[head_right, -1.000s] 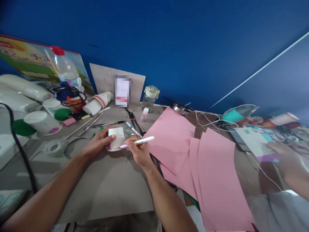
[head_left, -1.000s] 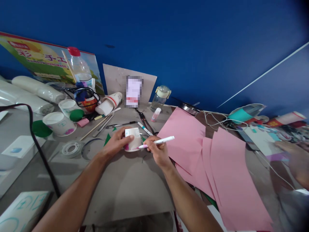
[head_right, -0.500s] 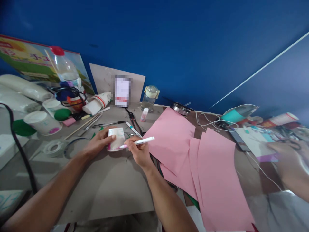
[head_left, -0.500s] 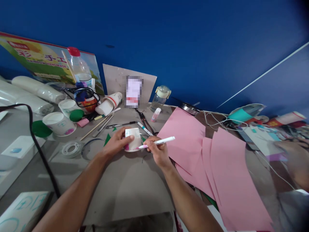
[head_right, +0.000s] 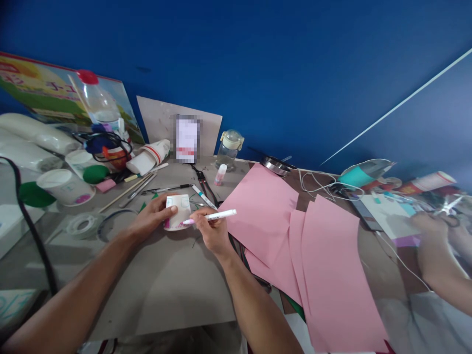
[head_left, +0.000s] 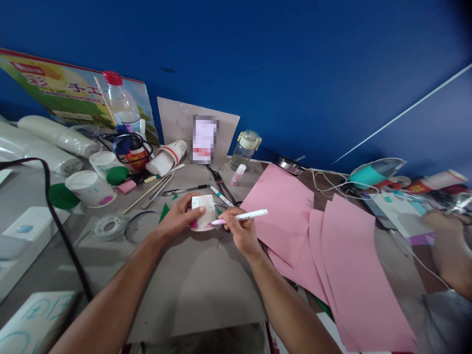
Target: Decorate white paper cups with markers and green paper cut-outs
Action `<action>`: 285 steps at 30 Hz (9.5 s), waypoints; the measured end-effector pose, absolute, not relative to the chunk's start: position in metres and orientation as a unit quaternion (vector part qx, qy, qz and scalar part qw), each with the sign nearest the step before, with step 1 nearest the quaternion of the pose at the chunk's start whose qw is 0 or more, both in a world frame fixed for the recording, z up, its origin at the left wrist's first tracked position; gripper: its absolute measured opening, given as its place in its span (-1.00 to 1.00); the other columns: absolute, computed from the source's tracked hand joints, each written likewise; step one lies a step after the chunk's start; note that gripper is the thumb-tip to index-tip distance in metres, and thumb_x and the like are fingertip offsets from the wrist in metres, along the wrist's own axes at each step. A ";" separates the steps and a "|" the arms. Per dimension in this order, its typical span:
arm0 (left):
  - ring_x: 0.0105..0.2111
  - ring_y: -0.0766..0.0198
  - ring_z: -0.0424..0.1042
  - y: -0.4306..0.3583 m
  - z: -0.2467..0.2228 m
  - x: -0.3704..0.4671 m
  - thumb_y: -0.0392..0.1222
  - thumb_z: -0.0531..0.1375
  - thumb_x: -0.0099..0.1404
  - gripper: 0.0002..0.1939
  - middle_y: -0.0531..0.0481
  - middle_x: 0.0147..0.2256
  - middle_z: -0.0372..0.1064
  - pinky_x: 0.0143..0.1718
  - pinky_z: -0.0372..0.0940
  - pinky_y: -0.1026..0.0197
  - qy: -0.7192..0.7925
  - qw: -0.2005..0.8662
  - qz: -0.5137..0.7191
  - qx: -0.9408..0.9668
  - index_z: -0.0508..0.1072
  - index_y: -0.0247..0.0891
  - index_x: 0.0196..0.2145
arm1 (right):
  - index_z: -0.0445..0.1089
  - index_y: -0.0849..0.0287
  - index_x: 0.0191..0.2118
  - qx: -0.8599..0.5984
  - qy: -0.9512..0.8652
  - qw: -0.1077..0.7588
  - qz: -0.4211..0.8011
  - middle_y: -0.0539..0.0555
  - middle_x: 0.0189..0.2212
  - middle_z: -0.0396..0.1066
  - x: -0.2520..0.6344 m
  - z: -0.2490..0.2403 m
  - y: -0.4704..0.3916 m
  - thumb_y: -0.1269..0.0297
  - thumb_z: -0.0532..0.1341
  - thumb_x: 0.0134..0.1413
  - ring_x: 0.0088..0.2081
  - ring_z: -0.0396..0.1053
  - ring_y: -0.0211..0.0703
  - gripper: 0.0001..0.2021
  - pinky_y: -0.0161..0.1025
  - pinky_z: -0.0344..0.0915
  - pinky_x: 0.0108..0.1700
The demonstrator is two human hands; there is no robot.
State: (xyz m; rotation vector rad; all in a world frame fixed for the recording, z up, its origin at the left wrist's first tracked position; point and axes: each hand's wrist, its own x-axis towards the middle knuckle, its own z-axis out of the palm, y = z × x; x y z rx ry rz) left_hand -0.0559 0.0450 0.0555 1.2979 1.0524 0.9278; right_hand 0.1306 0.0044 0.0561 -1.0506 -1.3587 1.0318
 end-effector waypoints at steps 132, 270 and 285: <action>-0.40 0.25 0.37 0.048 0.047 -0.056 -0.02 0.37 -0.01 -0.39 -0.11 -0.19 0.47 -0.42 0.21 0.26 0.456 0.634 0.452 0.431 0.41 -0.32 -0.02 | 0.43 0.17 -0.42 -0.429 -0.600 0.537 0.410 -0.05 -0.59 0.27 0.130 0.056 0.002 0.20 0.15 0.16 -0.56 0.15 -0.31 -0.79 -0.31 0.13 -0.46; -0.34 0.22 0.39 0.048 0.048 -0.057 -0.05 0.38 0.00 -0.46 -0.07 -0.26 0.49 -0.33 0.25 0.24 0.440 0.651 0.482 0.388 0.48 -0.29 -0.06 | 0.34 0.04 0.04 -0.392 -0.586 0.581 0.407 0.02 -0.32 0.44 0.132 0.052 0.003 0.16 0.12 0.26 -0.50 0.37 -0.30 -0.72 -0.27 0.34 -0.39; -0.34 0.22 0.41 0.046 0.047 -0.059 -0.04 0.37 0.02 -0.50 -0.04 -0.26 0.49 -0.36 0.25 0.25 0.431 0.659 0.455 0.417 0.50 -0.21 -0.07 | 0.44 0.16 -0.39 -0.392 -0.593 0.563 0.422 -0.09 -0.66 0.24 0.133 0.052 0.004 0.09 0.14 0.22 -0.57 0.21 -0.30 -0.71 -0.28 0.20 -0.44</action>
